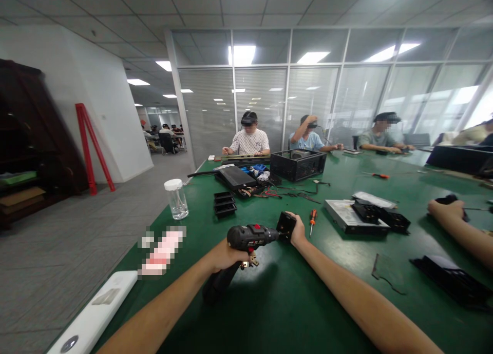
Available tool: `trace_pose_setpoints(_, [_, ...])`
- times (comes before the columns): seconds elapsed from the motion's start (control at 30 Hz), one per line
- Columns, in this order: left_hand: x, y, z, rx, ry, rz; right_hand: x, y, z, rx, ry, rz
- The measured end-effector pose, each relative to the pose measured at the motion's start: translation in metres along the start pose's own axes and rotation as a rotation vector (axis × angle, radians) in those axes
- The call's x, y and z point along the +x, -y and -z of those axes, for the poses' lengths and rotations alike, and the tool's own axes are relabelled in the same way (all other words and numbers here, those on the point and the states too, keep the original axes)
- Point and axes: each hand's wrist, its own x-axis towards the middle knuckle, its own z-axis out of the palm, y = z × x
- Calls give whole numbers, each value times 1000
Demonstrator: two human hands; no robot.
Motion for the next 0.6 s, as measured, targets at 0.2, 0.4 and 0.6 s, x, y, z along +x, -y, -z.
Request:
trace_pose_setpoints(0.2, [0,0,0,-21,5,-9,2,-2,1,20,0,-29])
trace_pose_setpoints(0.4, [0,0,0,-38,-13,5,2,-2,0,20,27,-55])
trace_pose_setpoints(0.6, [1,-2,0,-62,35,7,2,-2,0,52,26,-85])
